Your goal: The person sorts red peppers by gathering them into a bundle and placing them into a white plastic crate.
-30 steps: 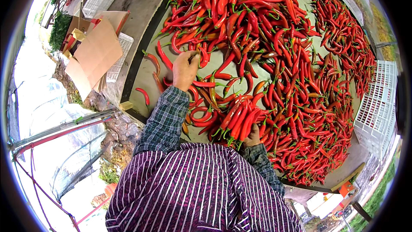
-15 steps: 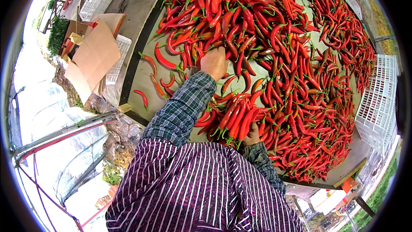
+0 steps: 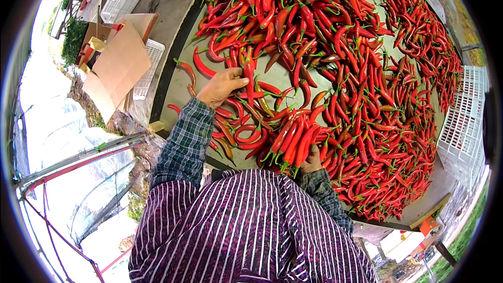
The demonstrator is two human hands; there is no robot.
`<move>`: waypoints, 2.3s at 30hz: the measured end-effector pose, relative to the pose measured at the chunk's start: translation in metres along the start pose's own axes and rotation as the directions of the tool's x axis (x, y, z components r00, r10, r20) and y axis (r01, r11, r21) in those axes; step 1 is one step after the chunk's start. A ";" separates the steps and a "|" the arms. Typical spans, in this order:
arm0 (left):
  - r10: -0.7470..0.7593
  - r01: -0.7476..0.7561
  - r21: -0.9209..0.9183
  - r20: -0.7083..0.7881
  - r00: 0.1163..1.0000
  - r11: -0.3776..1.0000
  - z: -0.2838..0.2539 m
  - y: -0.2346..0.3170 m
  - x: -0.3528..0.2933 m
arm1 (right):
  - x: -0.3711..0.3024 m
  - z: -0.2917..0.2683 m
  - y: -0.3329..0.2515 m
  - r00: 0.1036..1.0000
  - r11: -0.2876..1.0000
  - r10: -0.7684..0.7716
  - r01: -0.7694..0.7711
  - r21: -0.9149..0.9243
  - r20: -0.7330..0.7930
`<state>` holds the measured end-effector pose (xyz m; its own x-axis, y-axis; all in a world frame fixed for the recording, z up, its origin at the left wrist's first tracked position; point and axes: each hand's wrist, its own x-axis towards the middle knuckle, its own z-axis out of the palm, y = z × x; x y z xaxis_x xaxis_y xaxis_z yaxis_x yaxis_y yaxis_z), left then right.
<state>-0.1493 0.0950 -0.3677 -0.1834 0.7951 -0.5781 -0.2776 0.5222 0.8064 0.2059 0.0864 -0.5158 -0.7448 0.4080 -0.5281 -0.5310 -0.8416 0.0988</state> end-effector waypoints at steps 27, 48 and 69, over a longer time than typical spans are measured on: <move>0.403 -0.467 0.570 0.245 0.882 0.677 0.098 -0.031 -0.085 | -0.001 0.038 0.004 0.996 0.999 0.043 -0.040 -0.032 0.082; 0.227 -0.226 0.683 0.089 0.970 0.695 0.118 -0.040 -0.078 | -0.003 0.046 0.001 0.987 0.993 0.106 -0.098 -0.068 0.119; 0.164 -0.199 0.267 0.145 0.976 0.943 0.128 -0.075 -0.060 | -0.002 0.040 -0.004 0.983 0.971 0.139 -0.112 -0.210 0.116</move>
<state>0.0036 0.0475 -0.3769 -0.0876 0.9064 -0.4133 0.0262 0.4169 0.9086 0.1932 0.1028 -0.4817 -0.8533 0.3253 -0.4074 -0.3469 -0.9376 -0.0221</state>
